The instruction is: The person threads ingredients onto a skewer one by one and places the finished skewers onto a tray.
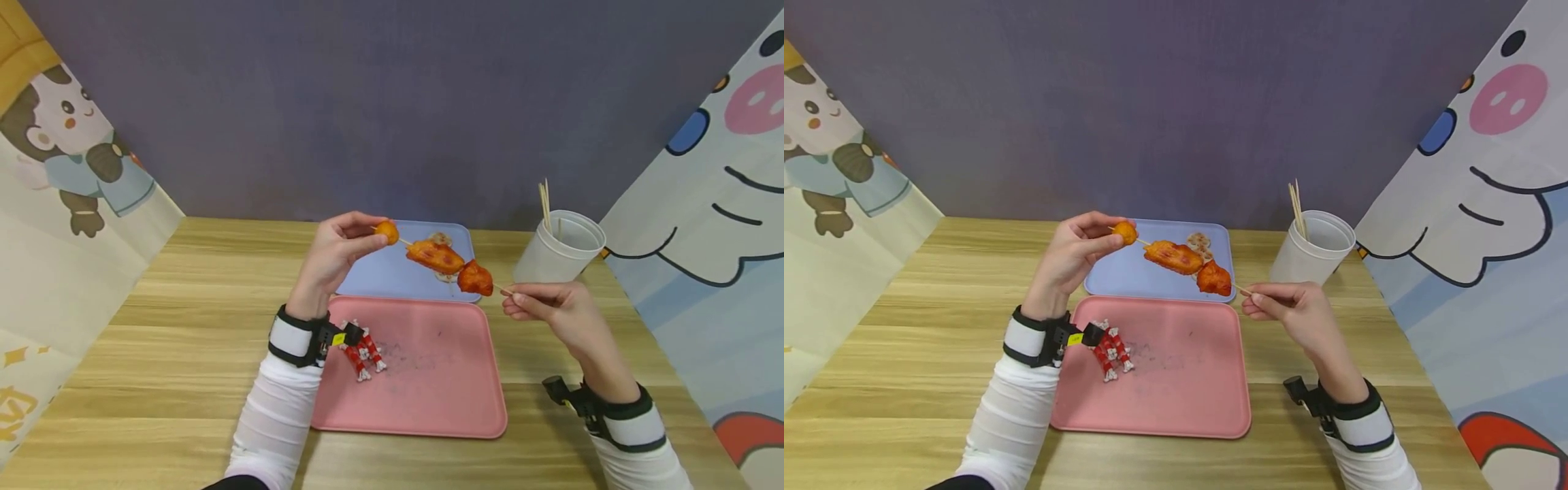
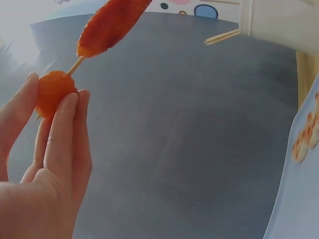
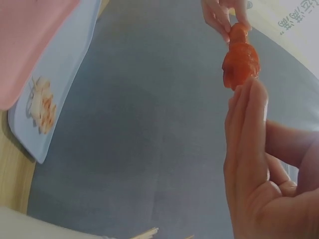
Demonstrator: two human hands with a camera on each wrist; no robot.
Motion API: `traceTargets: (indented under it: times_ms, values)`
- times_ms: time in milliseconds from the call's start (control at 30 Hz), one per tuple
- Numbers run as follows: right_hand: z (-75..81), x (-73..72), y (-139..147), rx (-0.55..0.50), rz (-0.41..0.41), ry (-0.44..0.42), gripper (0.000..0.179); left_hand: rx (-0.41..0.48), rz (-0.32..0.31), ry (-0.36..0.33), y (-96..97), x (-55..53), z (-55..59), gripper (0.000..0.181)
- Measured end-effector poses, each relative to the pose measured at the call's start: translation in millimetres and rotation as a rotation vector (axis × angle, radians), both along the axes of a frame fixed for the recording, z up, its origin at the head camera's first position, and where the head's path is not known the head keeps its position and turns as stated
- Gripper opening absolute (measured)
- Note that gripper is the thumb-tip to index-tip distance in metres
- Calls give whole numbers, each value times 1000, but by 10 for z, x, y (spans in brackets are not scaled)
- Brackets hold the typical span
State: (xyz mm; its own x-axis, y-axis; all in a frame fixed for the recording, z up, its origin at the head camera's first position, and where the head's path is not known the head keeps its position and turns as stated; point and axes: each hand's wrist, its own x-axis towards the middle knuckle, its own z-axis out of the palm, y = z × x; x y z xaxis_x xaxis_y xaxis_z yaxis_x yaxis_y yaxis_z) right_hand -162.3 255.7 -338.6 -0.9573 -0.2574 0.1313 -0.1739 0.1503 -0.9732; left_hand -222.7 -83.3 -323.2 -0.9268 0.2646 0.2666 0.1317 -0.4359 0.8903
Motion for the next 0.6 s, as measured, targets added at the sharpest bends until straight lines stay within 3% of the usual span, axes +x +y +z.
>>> traceTargets:
  times_ms: [600]
  values:
    - [-16,20,-36,44,18,0,30,-39,-16,-54,-24,-38,-42,17]
